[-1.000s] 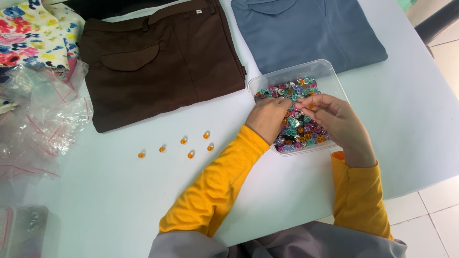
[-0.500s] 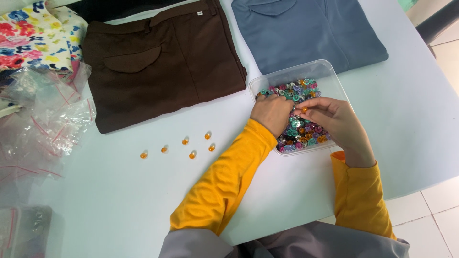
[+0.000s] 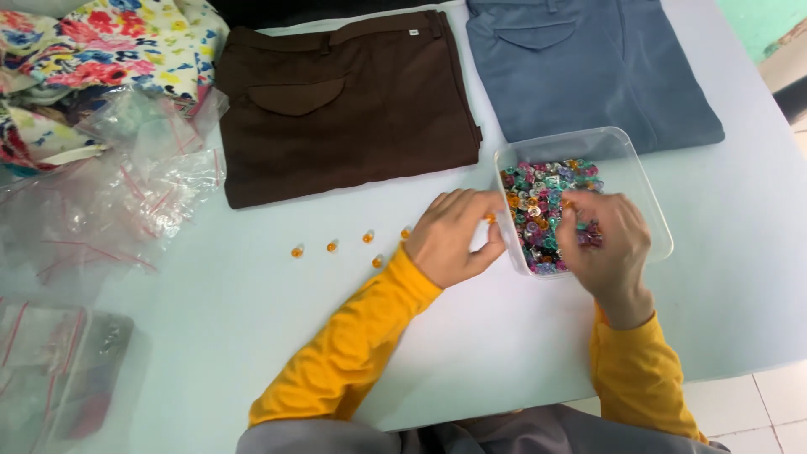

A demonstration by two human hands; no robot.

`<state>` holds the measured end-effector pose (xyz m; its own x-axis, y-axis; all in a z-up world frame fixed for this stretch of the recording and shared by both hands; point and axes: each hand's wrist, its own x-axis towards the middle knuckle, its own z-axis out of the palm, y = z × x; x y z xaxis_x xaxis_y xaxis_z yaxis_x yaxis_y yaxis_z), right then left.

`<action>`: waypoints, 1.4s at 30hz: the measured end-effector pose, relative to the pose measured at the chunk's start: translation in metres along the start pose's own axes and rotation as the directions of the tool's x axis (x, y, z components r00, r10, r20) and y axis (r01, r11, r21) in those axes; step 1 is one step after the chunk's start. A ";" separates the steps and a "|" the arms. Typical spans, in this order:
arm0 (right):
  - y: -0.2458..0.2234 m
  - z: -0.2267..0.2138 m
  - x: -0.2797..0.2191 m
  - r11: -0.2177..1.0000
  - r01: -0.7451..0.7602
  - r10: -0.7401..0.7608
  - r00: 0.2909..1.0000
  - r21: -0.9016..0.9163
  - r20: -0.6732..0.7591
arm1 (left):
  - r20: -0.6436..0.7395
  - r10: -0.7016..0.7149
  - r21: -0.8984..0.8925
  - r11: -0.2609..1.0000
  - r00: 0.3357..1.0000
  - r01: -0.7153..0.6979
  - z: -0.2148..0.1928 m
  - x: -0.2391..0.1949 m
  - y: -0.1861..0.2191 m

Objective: Sorting and packaging small orange buttons into plastic bags.

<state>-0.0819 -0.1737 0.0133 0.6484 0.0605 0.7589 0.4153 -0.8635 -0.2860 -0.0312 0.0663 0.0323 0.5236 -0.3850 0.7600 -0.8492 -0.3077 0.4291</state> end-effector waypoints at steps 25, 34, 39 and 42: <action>-0.199 0.172 -0.008 0.923 0.307 -0.372 0.867 0.231 0.331 | 0.256 -0.492 0.240 0.866 0.832 0.438 -0.193 -0.203 -0.096; -0.192 0.175 -0.014 0.935 0.280 -0.347 0.849 0.218 0.399 | 0.274 -0.501 0.288 0.857 0.821 0.427 -0.187 -0.208 -0.097; -0.192 0.173 -0.015 0.932 0.294 -0.352 0.872 0.211 0.341 | 0.231 -0.521 0.336 0.835 0.822 0.436 -0.181 -0.210 -0.092; -0.187 0.161 -0.016 0.938 0.287 -0.336 0.892 0.196 0.302 | 0.158 -0.471 0.397 0.835 0.868 0.381 -0.177 -0.205 -0.082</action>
<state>-0.0672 0.0677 -0.0392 0.6315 0.4958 0.5962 0.7008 -0.6939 -0.1653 -0.0810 0.3248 -0.0723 0.8651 -0.3266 0.3806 -0.4826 -0.7487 0.4544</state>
